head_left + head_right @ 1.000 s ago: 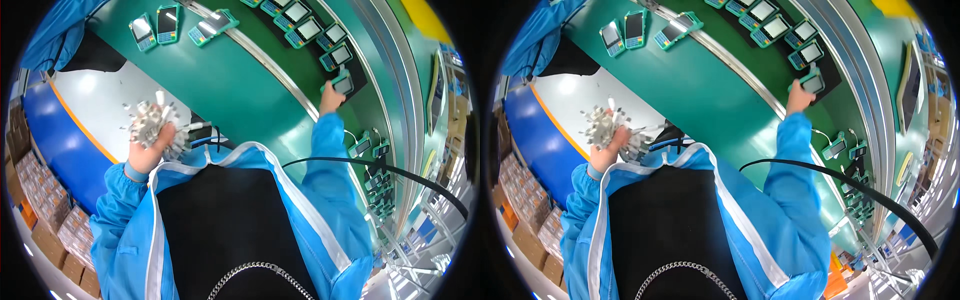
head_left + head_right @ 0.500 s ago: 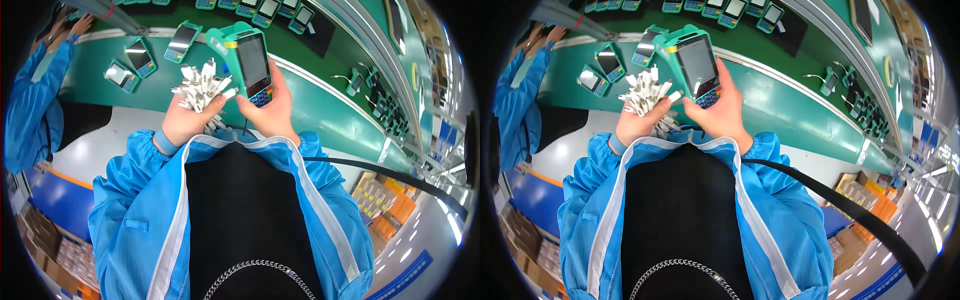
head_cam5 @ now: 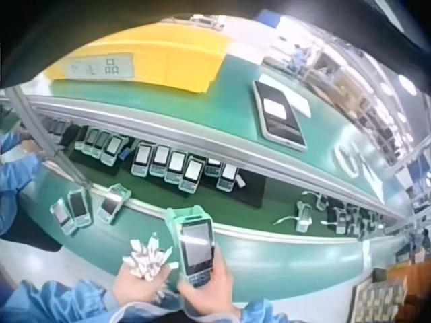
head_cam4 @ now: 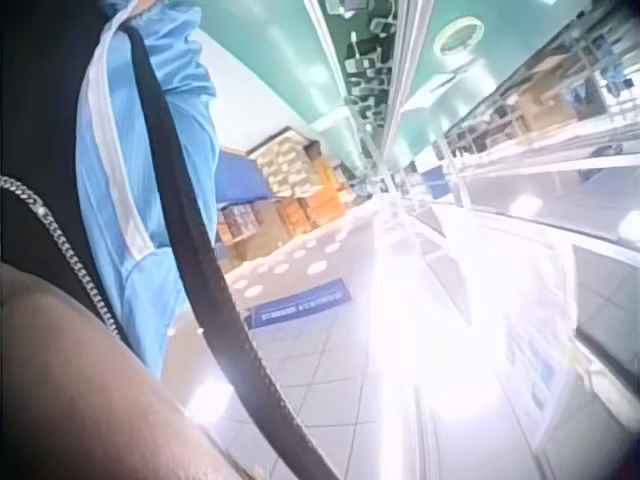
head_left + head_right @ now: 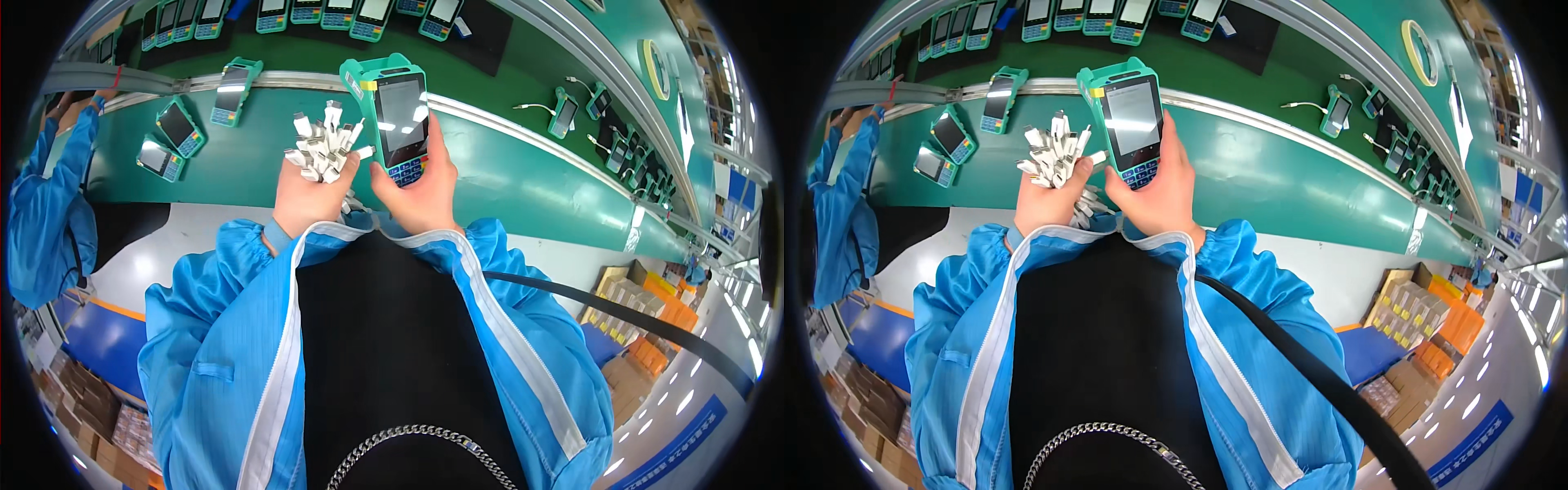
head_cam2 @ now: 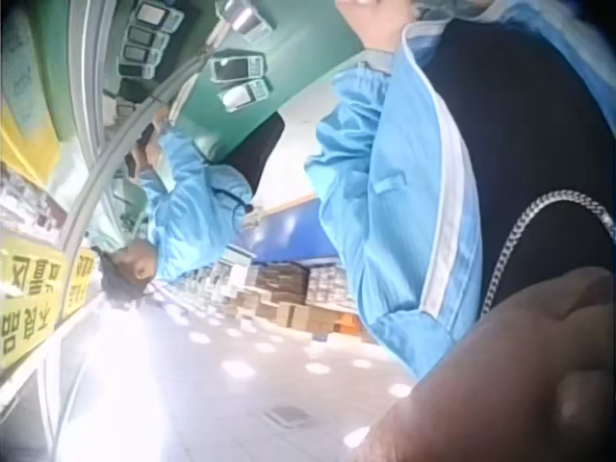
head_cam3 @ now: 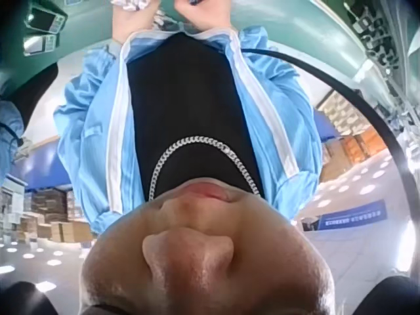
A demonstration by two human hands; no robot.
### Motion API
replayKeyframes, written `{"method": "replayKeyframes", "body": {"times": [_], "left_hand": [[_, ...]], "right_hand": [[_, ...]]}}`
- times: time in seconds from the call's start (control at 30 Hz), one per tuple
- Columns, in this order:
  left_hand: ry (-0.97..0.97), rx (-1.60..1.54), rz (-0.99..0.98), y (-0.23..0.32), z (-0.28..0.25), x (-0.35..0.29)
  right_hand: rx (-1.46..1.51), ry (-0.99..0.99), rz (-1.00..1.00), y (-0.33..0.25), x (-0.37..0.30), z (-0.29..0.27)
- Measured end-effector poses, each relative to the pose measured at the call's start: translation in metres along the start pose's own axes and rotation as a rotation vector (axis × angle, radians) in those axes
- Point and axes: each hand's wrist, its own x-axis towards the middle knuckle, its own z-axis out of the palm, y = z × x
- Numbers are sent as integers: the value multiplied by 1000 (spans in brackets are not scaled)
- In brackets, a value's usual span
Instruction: The person tests electronic payment terminals by picking them up, tapping their screens and buttons, and plugging and unplugging charging cables.
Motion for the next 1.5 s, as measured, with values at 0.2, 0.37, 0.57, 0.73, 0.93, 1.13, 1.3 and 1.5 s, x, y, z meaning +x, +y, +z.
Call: {"method": "replayKeyframes", "body": {"times": [0.2,0.37,0.57,0.73,0.93,1.13,1.3,1.5], "left_hand": [[-41,82,-21,-7,111,10],[29,-138,-327,-29,166,5],[275,80,-147,-23,162,-8],[149,44,-113,12,191,-9],[172,-198,-104,6,199,-32],[180,-135,-224,-13,185,-41],[164,-97,-245,-14,187,-40],[97,-198,-241,-20,176,-42]], "right_hand": [[-82,-89,-107,74,29,-93],[132,-429,-57,161,76,-160],[-258,202,339,345,206,-214],[-647,245,6,426,254,-256],[-609,613,186,477,169,-325],[359,391,629,553,126,-374],[436,420,710,553,133,-377],[351,414,692,558,129,-381]]}}
